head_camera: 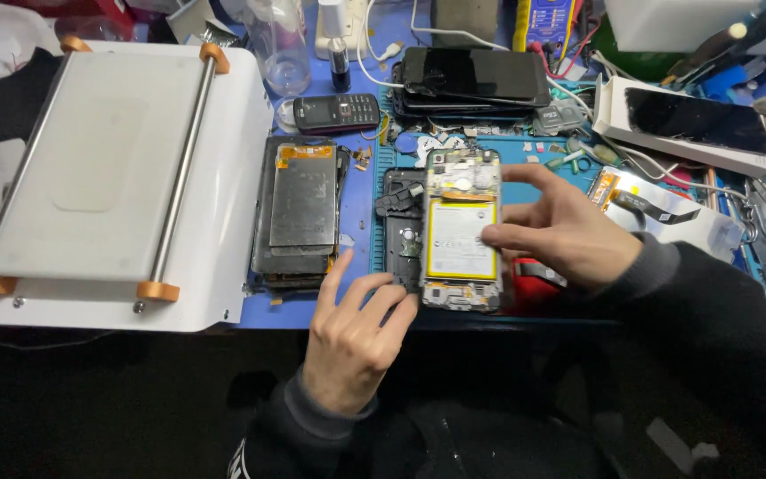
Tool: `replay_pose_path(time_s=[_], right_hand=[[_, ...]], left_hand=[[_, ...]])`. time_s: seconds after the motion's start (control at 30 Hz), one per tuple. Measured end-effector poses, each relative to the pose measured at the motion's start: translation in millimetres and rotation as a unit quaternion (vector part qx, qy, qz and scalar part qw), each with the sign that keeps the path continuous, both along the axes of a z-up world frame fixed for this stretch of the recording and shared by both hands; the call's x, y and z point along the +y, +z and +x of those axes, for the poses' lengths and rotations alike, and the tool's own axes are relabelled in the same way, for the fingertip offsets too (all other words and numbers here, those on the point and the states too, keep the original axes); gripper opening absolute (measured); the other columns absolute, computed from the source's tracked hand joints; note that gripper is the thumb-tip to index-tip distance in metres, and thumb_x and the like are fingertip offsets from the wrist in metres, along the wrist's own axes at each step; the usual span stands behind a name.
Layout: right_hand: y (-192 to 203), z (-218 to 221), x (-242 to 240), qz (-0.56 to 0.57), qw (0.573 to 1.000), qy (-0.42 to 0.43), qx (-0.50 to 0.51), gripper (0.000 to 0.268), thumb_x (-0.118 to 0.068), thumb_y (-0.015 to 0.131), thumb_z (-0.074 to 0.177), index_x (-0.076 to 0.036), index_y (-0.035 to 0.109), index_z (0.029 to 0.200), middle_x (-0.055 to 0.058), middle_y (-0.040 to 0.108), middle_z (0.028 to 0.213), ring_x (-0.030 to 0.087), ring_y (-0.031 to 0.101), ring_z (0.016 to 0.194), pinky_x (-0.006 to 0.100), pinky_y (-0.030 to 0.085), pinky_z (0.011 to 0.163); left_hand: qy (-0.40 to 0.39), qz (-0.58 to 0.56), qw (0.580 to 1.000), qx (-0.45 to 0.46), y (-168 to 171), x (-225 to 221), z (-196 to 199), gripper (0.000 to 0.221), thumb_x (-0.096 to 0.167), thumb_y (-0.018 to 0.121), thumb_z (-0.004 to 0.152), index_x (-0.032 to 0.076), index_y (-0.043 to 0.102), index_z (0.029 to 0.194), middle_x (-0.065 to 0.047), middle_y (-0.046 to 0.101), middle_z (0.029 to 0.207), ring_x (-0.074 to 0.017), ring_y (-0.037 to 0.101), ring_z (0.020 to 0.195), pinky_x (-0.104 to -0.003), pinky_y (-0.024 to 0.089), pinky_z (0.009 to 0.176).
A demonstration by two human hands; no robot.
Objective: The person repairs a smartphone at a cluttered workbench. They press a battery and flex cable into an opened phone chassis, align the display assembly, then use tweezers to position a flex cable on a red phone housing and press the screen into place, handling several disassembled phones and parts.
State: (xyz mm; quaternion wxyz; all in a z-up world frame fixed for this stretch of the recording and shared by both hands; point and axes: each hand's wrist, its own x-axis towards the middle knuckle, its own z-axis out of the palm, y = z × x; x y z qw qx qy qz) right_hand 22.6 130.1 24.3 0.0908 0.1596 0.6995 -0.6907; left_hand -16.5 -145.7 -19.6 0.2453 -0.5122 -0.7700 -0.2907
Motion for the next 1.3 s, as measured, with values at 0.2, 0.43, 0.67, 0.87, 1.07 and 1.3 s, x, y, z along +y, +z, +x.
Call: replay_pose_path(time_s=[0.2,0.43,0.67,0.87,1.07,1.3], right_hand=[[-42,-38,12,0.010,0.999,0.053,0.002,0.077,-0.007,0.074,0.090,-0.005,0.027,0.151,0.020,0.069,0.093,0.017,0.064,0.073,0.029,0.054,0.062],[-32,-38,-14,-0.004,0.999,0.034,-0.010,0.091,-0.002,0.074,0.081,-0.009,0.017,0.151,0.014,0.074,0.089,0.019,0.072,0.071,0.031,0.060,0.061],[-16,-33,-17,0.258,0.962,0.075,0.039,0.103,-0.016,0.087,0.073,-0.009,0.020,0.152,0.013,0.063,0.104,0.021,0.076,0.066,0.032,0.062,0.055],[7,-30,-20,0.304,0.948,0.091,0.002,0.099,-0.024,0.083,0.075,-0.010,0.025,0.155,0.012,0.071,0.107,0.022,0.079,0.067,0.032,0.062,0.056],[39,-8,9,0.354,0.928,0.091,0.071,0.072,-0.020,0.076,0.086,-0.007,0.040,0.148,0.015,0.078,0.112,0.021,0.080,0.080,0.031,0.062,0.069],[8,145,125,0.450,0.870,-0.154,0.130,0.031,-0.020,0.053,0.117,0.007,0.060,0.130,0.023,0.069,0.131,0.025,0.074,0.094,0.034,0.060,0.073]], left_hand=[[-0.013,0.092,0.994,-0.050,-15,-8,0,0.017,0.010,0.083,0.084,0.005,0.067,0.089,-0.006,0.066,0.093,-0.0264,0.070,0.100,-0.055,0.051,0.108],[0.002,0.201,0.979,-0.036,-39,-11,3,0.033,0.021,0.091,0.083,0.008,0.064,0.097,-0.006,0.066,0.101,-0.0253,0.069,0.101,-0.051,0.055,0.103],[-0.011,0.068,0.997,-0.025,-25,18,4,0.050,0.023,0.085,0.088,0.005,0.063,0.128,-0.017,0.063,0.134,-0.0363,0.058,0.129,-0.054,0.050,0.109],[-0.009,0.049,0.999,-0.011,-22,29,10,0.047,0.022,0.084,0.089,0.006,0.065,0.129,-0.015,0.062,0.140,-0.0378,0.057,0.132,-0.056,0.046,0.113],[-0.060,0.084,0.995,-0.006,-30,30,22,0.037,0.016,0.084,0.092,0.010,0.068,0.125,-0.008,0.065,0.135,-0.0319,0.057,0.130,-0.058,0.042,0.118],[-0.096,-0.022,0.995,-0.022,2,55,30,0.040,0.020,0.081,0.091,0.006,0.070,0.127,-0.006,0.068,0.129,-0.0312,0.058,0.128,-0.064,0.025,0.122]])
